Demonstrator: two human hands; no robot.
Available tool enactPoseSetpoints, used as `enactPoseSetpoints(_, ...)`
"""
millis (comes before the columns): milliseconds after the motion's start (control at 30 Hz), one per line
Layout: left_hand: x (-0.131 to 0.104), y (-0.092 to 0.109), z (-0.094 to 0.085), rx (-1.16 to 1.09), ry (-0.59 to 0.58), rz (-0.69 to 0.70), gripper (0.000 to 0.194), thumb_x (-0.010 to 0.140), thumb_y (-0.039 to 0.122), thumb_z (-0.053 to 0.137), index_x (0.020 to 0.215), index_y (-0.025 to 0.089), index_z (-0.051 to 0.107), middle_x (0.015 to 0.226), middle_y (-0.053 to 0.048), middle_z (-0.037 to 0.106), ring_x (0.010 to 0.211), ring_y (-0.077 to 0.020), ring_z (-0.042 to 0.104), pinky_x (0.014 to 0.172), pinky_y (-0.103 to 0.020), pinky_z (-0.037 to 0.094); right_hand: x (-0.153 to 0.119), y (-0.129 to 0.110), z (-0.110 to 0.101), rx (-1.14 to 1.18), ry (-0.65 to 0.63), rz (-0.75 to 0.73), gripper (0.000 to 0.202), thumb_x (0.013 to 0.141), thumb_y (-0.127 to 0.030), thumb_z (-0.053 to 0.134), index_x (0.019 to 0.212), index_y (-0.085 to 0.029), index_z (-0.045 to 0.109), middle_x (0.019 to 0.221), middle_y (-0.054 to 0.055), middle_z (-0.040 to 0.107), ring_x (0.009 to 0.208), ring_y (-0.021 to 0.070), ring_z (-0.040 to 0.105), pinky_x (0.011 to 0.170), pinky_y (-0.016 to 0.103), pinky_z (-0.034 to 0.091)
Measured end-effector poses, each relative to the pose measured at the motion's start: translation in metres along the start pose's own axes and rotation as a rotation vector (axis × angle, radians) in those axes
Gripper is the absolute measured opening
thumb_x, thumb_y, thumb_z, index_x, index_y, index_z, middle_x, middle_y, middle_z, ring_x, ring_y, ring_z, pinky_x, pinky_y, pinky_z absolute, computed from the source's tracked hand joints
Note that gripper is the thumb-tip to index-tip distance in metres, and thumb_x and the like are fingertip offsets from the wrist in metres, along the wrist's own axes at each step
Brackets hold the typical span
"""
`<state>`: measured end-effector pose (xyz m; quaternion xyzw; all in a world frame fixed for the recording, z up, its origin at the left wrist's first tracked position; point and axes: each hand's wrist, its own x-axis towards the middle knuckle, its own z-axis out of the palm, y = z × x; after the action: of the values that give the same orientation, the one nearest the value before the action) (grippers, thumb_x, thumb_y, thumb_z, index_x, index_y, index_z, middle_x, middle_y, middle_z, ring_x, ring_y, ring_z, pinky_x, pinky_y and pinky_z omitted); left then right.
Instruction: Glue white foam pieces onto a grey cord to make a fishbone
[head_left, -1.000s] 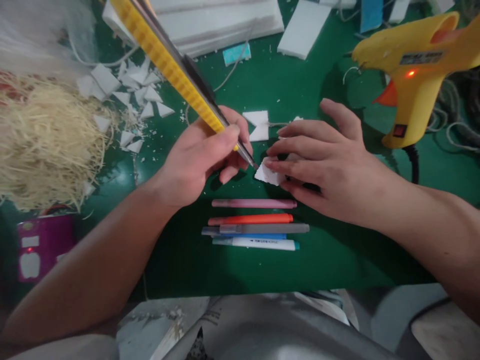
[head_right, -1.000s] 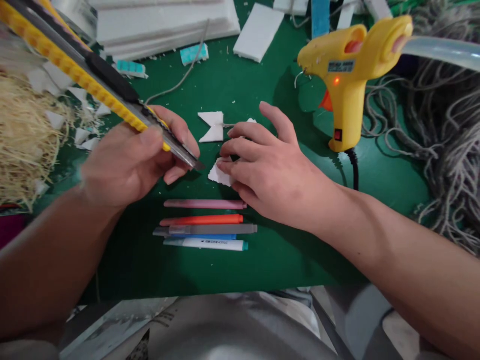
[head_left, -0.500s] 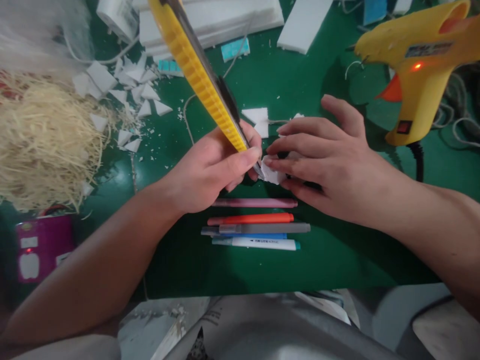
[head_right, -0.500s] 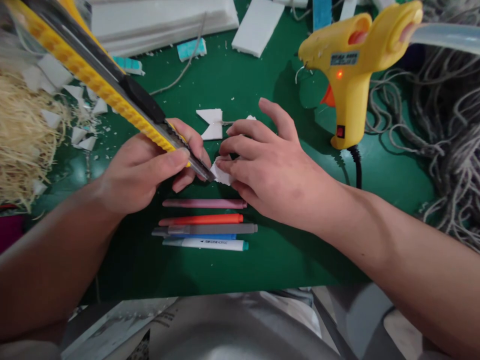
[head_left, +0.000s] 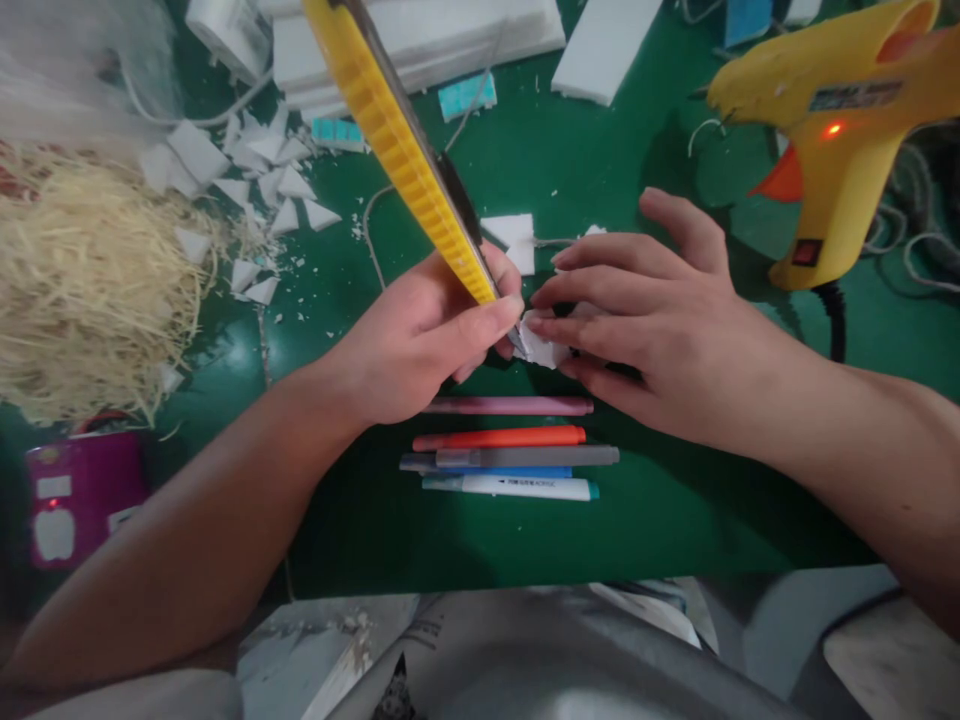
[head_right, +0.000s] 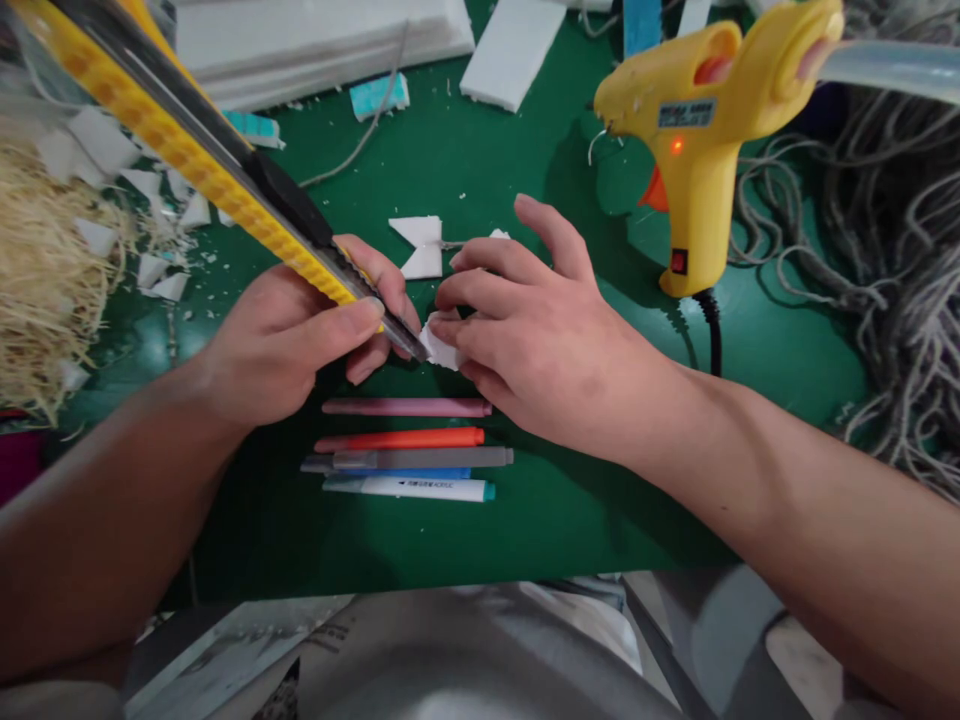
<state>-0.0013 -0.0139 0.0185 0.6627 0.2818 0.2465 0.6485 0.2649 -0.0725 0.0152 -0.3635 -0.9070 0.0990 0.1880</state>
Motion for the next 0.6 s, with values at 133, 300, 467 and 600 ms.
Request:
enactPoseSetpoints(133, 0.0005, 0.0023, 0.0011, 0.041, 0.036, -0.055, 0.024, 0.101, 0.036, 0.08, 0.101, 0.024, 0.059, 0.078, 0.006, 0.06, 0.049, -0.0068, 0.05, 0.041, -0.022, 0.041, 0.0009, -0.0011, -0.0008, 0.015, -0.039, 0.039, 0.037, 0.119, -0.032, 0.053, 0.141, -0.035, 0.083, 0.148, 0.003, 0.082, 0.157, 0.036, 0.066, 0.145, 0.074, 0.033)
enactPoseSetpoints(300, 0.0003, 0.0016, 0.0027, 0.081, 0.06, -0.046, 0.016, 0.098, 0.032, 0.075, 0.098, 0.024, 0.06, 0.073, 0.006, 0.058, 0.055, -0.0099, 0.058, 0.048, -0.021, 0.047, 0.0, -0.0004, -0.0007, -0.011, -0.009, 0.008, 0.035, 0.119, -0.03, 0.054, 0.142, -0.031, 0.081, 0.148, 0.005, 0.083, 0.156, 0.0354, 0.067, 0.143, 0.075, 0.036)
enactPoseSetpoints(467, 0.0034, -0.0013, 0.0029, 0.075, 0.05, 0.056, 0.019, 0.102, 0.033, 0.079, 0.096, 0.024, 0.062, 0.075, 0.003, 0.059, 0.069, -0.014, 0.064, 0.066, -0.027, 0.058, 0.0015, -0.0019, -0.0021, -0.047, 0.007, -0.025, 0.035, 0.118, -0.024, 0.055, 0.138, -0.027, 0.083, 0.143, 0.01, 0.085, 0.151, 0.0355, 0.07, 0.138, 0.077, 0.041)
enactPoseSetpoints(600, 0.0058, 0.0015, 0.0031, 0.113, 0.019, 0.115, 0.033, 0.107, 0.044, 0.082, 0.093, 0.022, 0.061, 0.076, 0.003, 0.055, 0.068, -0.0133, 0.057, 0.066, -0.029, 0.055, 0.0021, -0.0036, -0.0026, -0.057, -0.007, 0.004, 0.035, 0.118, -0.026, 0.055, 0.138, -0.032, 0.083, 0.145, 0.006, 0.085, 0.152, 0.0342, 0.07, 0.14, 0.074, 0.039)
